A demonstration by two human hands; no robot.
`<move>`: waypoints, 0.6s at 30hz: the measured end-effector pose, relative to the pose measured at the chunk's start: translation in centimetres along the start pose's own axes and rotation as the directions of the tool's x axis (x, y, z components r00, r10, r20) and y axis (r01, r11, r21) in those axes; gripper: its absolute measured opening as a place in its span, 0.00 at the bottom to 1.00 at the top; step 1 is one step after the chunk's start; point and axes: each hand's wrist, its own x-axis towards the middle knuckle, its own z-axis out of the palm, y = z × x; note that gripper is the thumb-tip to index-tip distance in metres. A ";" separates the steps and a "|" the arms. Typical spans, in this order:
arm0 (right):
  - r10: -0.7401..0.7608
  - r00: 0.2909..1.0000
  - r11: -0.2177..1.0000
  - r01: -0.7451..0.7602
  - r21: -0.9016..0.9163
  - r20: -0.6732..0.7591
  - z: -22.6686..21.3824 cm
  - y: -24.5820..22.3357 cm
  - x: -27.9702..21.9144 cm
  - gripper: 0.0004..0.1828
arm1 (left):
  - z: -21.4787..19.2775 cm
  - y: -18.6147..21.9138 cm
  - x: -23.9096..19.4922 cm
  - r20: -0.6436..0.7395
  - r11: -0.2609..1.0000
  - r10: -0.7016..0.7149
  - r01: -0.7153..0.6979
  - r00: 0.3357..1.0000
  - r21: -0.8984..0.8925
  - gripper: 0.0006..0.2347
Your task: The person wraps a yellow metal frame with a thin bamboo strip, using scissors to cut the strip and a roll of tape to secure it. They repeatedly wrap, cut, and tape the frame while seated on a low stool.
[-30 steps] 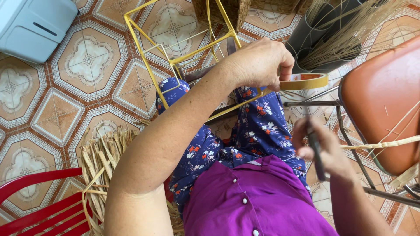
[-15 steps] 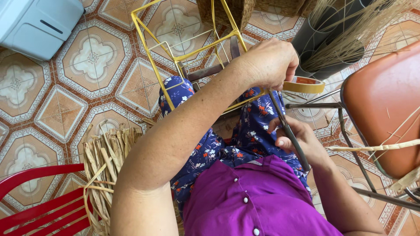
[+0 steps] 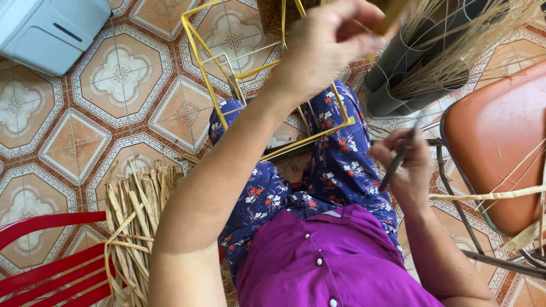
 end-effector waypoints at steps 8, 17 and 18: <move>-0.404 0.914 0.857 0.387 -0.340 0.021 4.6 -0.9 2.8 0.19 | -5.8 3.8 -12.7 -0.379 0.983 0.016 -0.083 0.925 -0.162 0.07; -0.203 0.971 0.975 0.189 0.115 0.123 5.7 2.9 4.0 0.20 | -8.0 -1.0 -25.8 -0.773 0.925 -0.284 -0.050 0.567 -0.377 0.06; -0.109 0.987 0.989 0.096 0.117 0.117 6.2 3.8 3.9 0.20 | -7.1 -2.2 -26.5 -0.772 0.903 -0.355 -0.018 0.527 -0.428 0.07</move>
